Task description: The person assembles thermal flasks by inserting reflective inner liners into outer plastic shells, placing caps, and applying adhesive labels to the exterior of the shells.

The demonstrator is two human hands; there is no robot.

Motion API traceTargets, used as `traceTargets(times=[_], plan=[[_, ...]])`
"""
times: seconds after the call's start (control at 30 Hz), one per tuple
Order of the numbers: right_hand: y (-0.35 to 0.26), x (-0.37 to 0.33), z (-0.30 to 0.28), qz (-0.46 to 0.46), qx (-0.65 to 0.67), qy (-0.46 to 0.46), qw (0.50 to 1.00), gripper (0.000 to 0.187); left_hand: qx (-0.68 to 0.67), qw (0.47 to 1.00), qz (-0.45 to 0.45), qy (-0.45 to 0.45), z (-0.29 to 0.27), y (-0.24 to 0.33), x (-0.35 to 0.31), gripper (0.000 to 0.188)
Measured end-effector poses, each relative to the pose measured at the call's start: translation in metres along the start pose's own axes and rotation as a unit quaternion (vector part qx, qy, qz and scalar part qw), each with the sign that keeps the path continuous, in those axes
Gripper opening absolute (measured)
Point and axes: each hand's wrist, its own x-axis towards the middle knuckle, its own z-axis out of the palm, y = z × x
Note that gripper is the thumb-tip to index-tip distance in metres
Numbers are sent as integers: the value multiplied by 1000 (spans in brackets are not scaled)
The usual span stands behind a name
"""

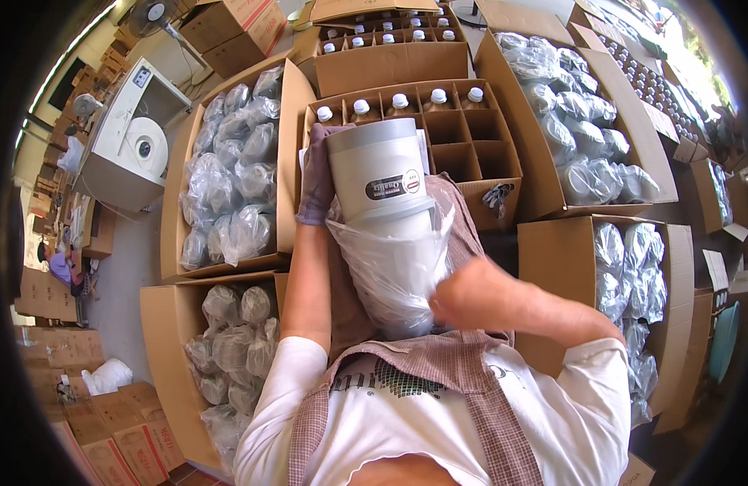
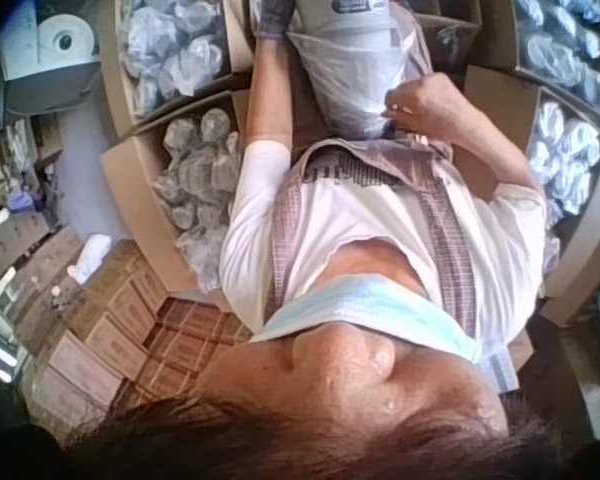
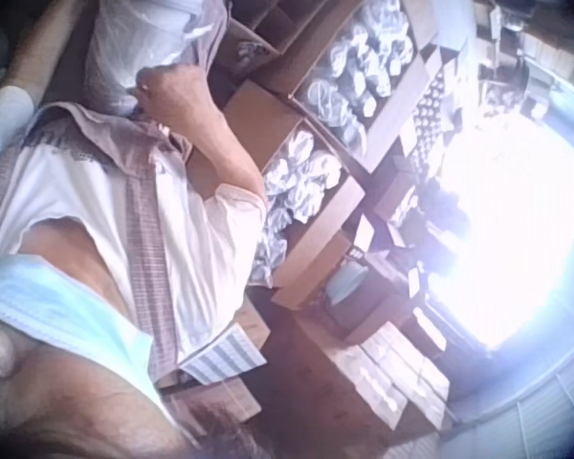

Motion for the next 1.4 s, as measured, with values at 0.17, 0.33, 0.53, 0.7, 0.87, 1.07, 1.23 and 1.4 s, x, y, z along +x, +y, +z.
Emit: traceTargets(times=[0.17, 0.33, 0.53, 0.7, 0.87, 1.07, 1.23, 1.4], plan=[[16, 76, -41, -16, -127, 343, 930, 27, 10, 992, 121, -23, 16, 3, 4, 48], [39, 91, -47, -111, -216, 263, 934, 29, -8, 998, 56, 13, 24, 14, -6, 42], [50, 94, -57, -135, -189, 215, 949, 15, -5, 996, 89, 23, 24, 10, -6, 38], [47, 99, -68, -195, -177, 223, 939, 15, 117, 968, 221, 17, 25, -4, -2, 32], [64, 101, -72, -245, -215, 191, 926, 11, 85, 991, 99, -17, 22, -5, 3, 40], [116, 20, -67, -41, 300, 504, 809, 15, 46, 994, 97, -28, 13, 6, -4, 50], [256, -33, 44, 261, 419, 571, 655, 16, 107, 987, 119, 1, 17, 15, -10, 52], [356, -39, 155, 432, 299, 586, 617, 26, 58, 994, 86, 33, 19, 14, -8, 43]])
